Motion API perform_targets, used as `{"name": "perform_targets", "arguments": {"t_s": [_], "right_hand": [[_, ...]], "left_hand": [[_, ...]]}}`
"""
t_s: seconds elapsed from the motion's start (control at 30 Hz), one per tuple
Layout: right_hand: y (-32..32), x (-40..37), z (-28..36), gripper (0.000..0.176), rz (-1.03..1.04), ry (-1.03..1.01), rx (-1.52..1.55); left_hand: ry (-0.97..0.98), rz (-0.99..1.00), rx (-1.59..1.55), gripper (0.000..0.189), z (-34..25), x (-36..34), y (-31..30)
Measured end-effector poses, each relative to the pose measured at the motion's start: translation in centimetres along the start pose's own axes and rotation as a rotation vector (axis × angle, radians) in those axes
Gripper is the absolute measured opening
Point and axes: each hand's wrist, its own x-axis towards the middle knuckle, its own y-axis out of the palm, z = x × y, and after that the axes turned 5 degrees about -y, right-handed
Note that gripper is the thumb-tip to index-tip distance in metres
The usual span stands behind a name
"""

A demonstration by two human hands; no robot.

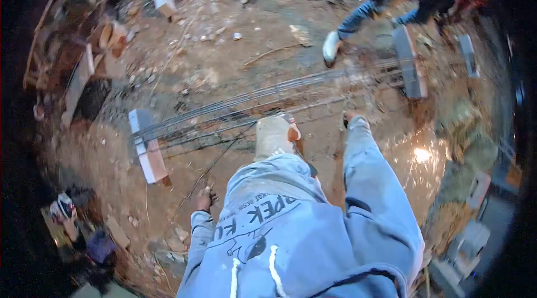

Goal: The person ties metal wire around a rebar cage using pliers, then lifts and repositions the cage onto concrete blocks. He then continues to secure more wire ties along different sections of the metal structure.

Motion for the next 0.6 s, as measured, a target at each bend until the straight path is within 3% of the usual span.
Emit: {"name": "perform_targets", "arguments": {"t_s": [0.1,0.2,0.23,0.3,0.43,0.5,0.53,0.57,0.6], "right_hand": [[3.1,4.7,-1.3,0.045,-0.008,-0.271,-0.148],[5.8,3.3,1.2,0.041,-0.021,-0.146,0.106],[6.0,1.8,2.2,0.04,0.011,-0.172,0.041],[6.4,-0.8,4.1,0.038,0.129,-0.299,-0.226],[6.6,-5.3,7.9,0.035,0.264,-0.65,-0.74],[6.6,-6.2,8.5,0.035,0.311,-0.686,-0.871],[6.1,-6.9,8.9,0.033,0.376,-0.604,-0.851],[5.6,-7.6,9.3,0.032,0.437,-0.52,-0.834],[3.3,-11.1,12.3,0.029,0.463,-0.255,-0.664]], "left_hand": [[-0.096,-0.05,-0.157,0.047,0.7,-0.2,-1.1],[0.041,0.232,-0.869,0.078,-4.1,-3.9,1.2],[0.092,0.359,-1.029,0.085,-5.9,-4.7,1.9],[0.279,0.72,-1.183,0.081,-8.0,-4.9,3.5],[0.132,0.678,-1.141,0.076,-13.3,-4.1,6.0],[0.058,0.278,-0.221,0.065,-14.6,-3.4,7.5],[0.057,0.288,-0.222,0.065,-13.8,-2.1,7.9],[0.226,0.149,0.136,0.058,-11.8,0.2,7.9],[0.387,0.0,0.497,0.053,-10.2,1.7,7.8]]}}
